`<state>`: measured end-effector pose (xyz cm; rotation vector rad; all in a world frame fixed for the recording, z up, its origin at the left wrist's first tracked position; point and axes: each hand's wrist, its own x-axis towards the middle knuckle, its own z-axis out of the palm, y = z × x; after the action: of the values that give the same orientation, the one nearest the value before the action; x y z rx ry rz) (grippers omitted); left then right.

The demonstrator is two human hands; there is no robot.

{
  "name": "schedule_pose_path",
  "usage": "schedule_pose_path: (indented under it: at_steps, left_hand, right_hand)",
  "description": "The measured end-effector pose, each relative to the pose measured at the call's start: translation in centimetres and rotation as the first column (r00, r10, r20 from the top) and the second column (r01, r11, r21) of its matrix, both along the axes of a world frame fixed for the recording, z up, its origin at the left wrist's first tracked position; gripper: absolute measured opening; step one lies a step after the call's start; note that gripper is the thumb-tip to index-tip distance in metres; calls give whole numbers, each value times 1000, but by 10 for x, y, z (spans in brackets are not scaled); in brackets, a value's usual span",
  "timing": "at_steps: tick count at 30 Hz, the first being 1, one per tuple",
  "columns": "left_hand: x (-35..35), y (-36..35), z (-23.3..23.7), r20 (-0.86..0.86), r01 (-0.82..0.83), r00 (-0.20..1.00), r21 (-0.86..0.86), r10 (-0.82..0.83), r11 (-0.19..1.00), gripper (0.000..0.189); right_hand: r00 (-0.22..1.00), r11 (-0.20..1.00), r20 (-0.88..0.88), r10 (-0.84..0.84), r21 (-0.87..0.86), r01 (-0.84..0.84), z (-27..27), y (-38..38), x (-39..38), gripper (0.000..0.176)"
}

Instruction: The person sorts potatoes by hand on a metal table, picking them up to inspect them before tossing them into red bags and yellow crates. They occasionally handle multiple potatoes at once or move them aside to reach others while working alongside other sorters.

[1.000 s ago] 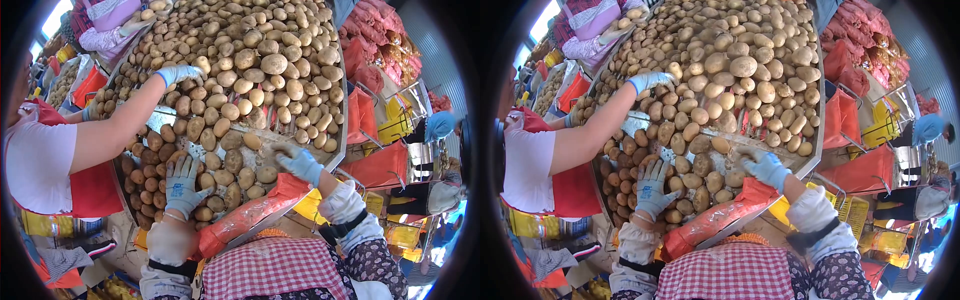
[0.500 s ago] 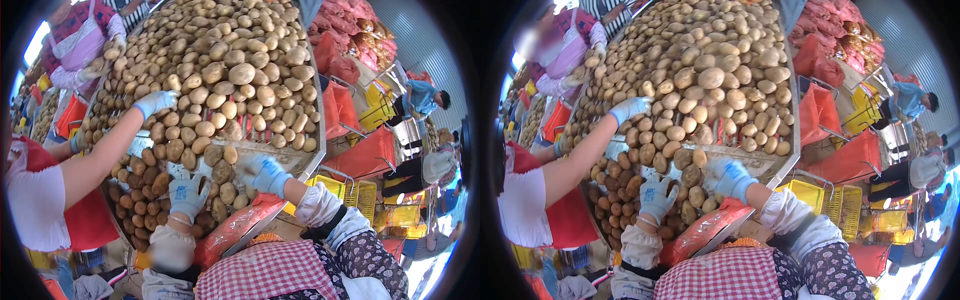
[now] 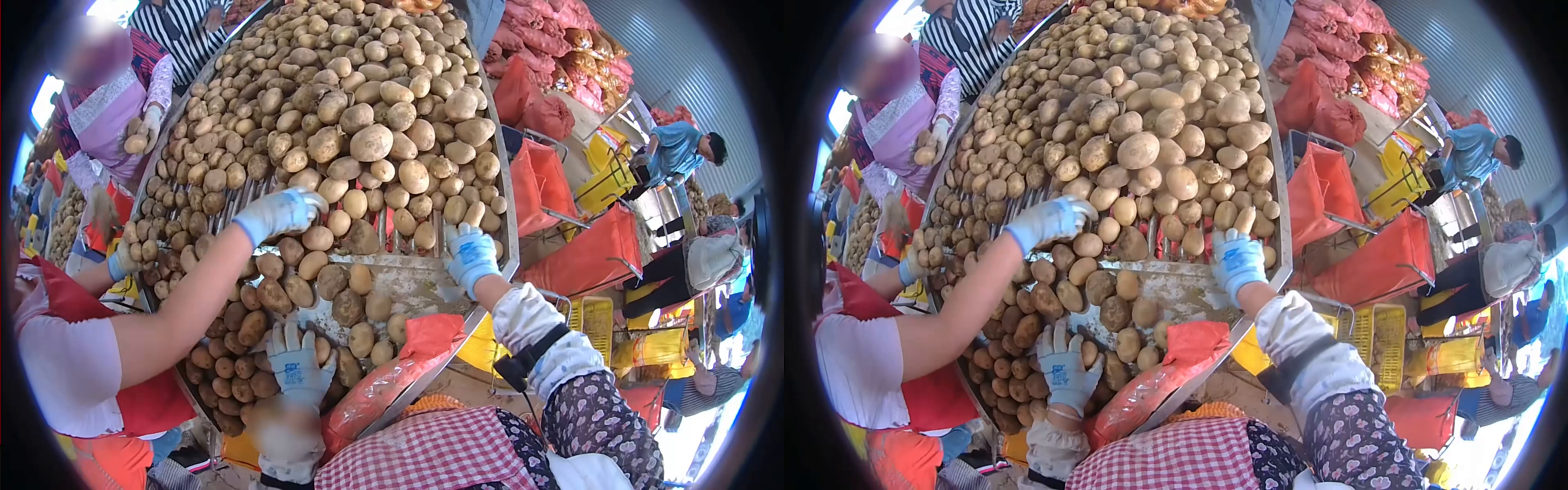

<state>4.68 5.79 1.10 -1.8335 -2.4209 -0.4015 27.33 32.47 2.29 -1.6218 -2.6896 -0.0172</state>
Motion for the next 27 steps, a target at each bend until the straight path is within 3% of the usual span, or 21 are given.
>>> schedule_pose_path:
  at_steps: [1, 2, 6, 8, 9, 11, 12, 13, 14, 16, 18, 20, 21, 24, 25, 26, 27]
  left_hand:
    - [-1, 8, -4, 37, 6, 999, -52, -4, 999, 60]
    - [-2, 16, -7, 75, 10, 997, -100, -3, 995, 65]
    - [-16, 24, -17, 215, 90, 973, -29, -82, 996, 64]
    - [-23, 19, -16, 268, 141, 951, 58, -151, 988, 57]
    - [-22, 18, -15, 267, 128, 954, 51, -137, 990, 57]
    - [-18, 15, -14, 515, -70, 854, 266, -80, 961, 55]
    - [-14, 21, -8, 511, -69, 856, 258, -76, 964, 55]
    - [-10, 34, -1, 442, 46, 879, 291, -177, 956, 57]
    - [-5, 48, 6, 367, 160, 888, 318, -276, 935, 60]
    - [14, 83, 18, 266, 211, 926, 226, -269, 951, 63]
    - [27, 95, 13, 170, 261, 945, 128, -280, 957, 66]
    - [34, 100, -12, 169, 218, 960, 33, -221, 975, 71]
    - [34, 91, -17, 163, 240, 957, 15, -239, 971, 75]
    - [28, 56, -7, 194, 151, 971, -59, -137, 987, 75]
    - [28, 47, 3, 197, 38, 980, -75, -23, 996, 71]
    - [21, 42, 0, 191, 40, 981, -84, -24, 996, 71]
    - [11, 38, -5, 125, -9, 992, 12, 7, 1000, 69]
  right_hand:
    - [969, 999, 245, 14, -38, -4, -3, 2, -2, 40]
    - [971, 999, 240, 18, -35, -10, -8, 8, -2, 40]
    - [988, 996, 150, 30, -90, -17, 2, 24, 6, 41]
    - [954, 969, -273, -123, -239, 57, 11, 27, 8, 43]
    - [949, 966, -278, -146, -248, 76, 16, 28, 4, 52]
    - [969, 970, -217, -117, -233, 65, 15, 15, -14, 53]
    - [984, 978, -154, -93, -201, 61, 16, 9, -23, 55]
    - [987, 951, -144, -77, -309, 28, 4, 15, -30, 63]
    - [986, 952, -150, -72, -306, 23, 2, 15, -39, 63]
    - [996, 925, -56, -70, -379, 43, 0, 14, -53, 68]
    - [987, 939, -134, -85, -342, 35, -8, 12, -38, 66]
    - [776, 819, -539, -328, -572, -50, -6, 21, -19, 66]
    - [781, 819, -535, -322, -571, -54, -2, 25, -19, 66]
    - [718, 910, -680, -151, -380, -168, 16, 37, -23, 60]
    - [823, 905, -568, -10, -355, -234, 24, 41, -33, 59]
    - [819, 903, -574, -17, -361, -234, 20, 38, -43, 59]
    - [907, 903, -410, 94, -348, -251, 16, 34, -55, 58]
